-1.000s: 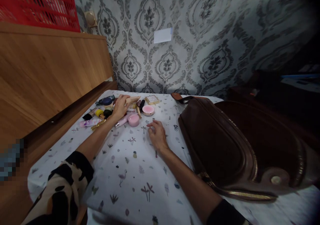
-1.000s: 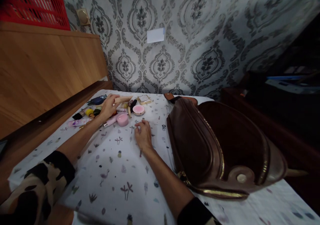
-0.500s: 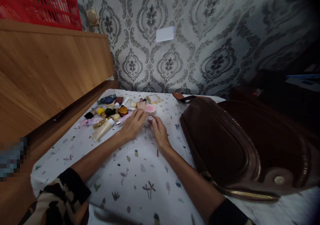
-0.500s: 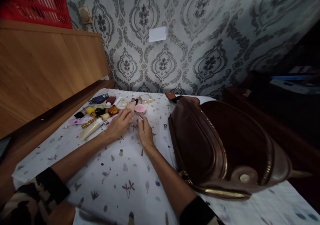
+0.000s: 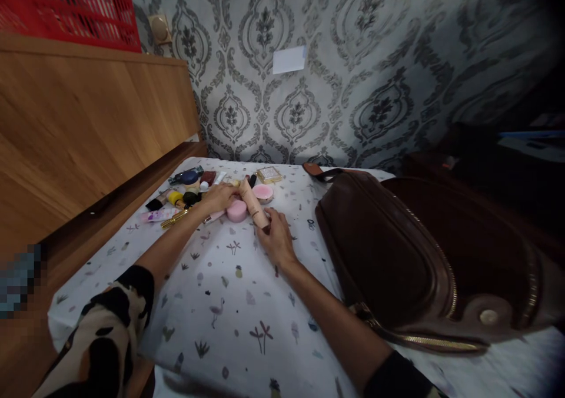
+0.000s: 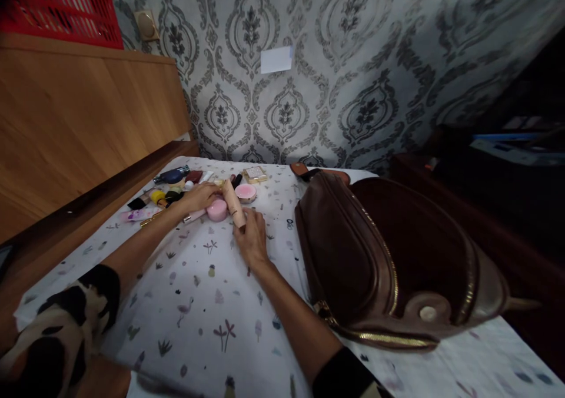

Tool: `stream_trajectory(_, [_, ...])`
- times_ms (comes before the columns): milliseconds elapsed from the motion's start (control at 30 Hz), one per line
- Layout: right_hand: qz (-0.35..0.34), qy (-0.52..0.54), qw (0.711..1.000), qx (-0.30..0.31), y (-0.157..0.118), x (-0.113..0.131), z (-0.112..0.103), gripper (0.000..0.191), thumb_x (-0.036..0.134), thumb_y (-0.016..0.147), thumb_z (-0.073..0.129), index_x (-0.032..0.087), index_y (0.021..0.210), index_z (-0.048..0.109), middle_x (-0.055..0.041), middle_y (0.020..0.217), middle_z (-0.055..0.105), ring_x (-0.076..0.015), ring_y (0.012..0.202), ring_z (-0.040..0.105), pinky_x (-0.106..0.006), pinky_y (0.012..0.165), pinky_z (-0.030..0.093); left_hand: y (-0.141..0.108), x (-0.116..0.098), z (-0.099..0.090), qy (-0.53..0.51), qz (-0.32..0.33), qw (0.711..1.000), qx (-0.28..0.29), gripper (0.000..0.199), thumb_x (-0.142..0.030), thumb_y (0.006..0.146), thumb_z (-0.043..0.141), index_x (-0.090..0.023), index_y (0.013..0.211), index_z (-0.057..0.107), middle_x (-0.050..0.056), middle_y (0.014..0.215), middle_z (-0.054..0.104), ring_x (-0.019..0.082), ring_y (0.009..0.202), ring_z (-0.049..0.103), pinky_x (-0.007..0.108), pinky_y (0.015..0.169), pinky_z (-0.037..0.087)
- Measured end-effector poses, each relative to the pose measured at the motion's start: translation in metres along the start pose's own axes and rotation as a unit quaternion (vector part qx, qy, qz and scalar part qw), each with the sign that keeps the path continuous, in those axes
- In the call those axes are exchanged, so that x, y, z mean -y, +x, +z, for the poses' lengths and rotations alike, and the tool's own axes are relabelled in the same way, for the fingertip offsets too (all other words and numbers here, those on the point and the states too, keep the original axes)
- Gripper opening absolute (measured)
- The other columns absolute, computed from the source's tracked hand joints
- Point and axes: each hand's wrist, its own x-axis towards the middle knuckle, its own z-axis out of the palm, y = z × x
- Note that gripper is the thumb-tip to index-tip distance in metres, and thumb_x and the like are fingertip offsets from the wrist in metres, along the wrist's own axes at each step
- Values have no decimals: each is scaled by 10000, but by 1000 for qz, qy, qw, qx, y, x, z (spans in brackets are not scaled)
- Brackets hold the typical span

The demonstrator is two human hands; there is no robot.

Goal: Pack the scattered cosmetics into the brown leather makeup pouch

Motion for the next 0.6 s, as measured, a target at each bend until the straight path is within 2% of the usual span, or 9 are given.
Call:
stream_trajectory(100, [9, -3, 1000, -5, -1, 2, -1, 418, 197, 765, 567, 192, 1176, 641, -83, 1015, 606, -236, 882, 593, -386, 857, 508, 11, 12, 5, 22, -57, 998, 24, 369, -182, 899, 469, -247, 1182, 696, 97, 1350, 643, 296, 1232, 584, 464, 1062, 445])
stream_trajectory(200, [16, 13, 1000, -19, 0, 2, -2, 368, 237, 800, 554, 190, 1155, 639, -86, 1005, 618, -233, 859, 594, -388, 849, 508, 11, 19, 9, 40, -113, 992, 29, 359, -250, 932, 454, -220, 1214, 675, 148, 1378, 610, 348, 1242, 569, 543, 1034, 441])
stream_trajectory(300, [20, 28, 999, -26, 1, 0, -3, 385, 296, 841, 536, 174, 1197, 620, -98, 1014, 636, -238, 854, 595, -406, 849, 513, 2, 20, 9, 43, -127, 991, 6, 385, -324, 979, 398, -204, 1243, 651, 156, 1385, 589, 339, 1241, 560, 521, 1039, 437])
stream_trajectory(433, [22, 43, 998, -31, 1, -3, -2, 393, 310, 851, 519, 175, 1208, 611, -101, 1016, 646, -233, 844, 596, -415, 856, 519, -1, 20, 2, 43, -109, 992, -34, 382, -319, 1013, 344, -210, 1209, 653, 132, 1331, 605, 301, 1259, 533, 455, 1069, 424])
stream_trajectory(500, [27, 45, 998, -28, 0, -2, -2, 380, 306, 851, 518, 178, 1195, 617, -103, 1017, 645, -233, 848, 601, -417, 861, 521, 11, 19, -3, 43, -112, 991, -53, 371, -294, 1007, 374, -209, 1281, 608, 140, 1355, 580, 304, 1290, 507, 457, 1074, 423])
stream_trajectory(600, [29, 38, 999, -25, -2, 3, -4, 358, 296, 848, 524, 174, 1169, 624, -110, 1023, 643, -247, 886, 614, -429, 875, 521, 49, 17, -11, 37, -123, 989, -78, 433, -251, 1009, 402, -230, 1435, 478, 155, 1457, 493, 312, 1340, 475, 478, 1058, 449])
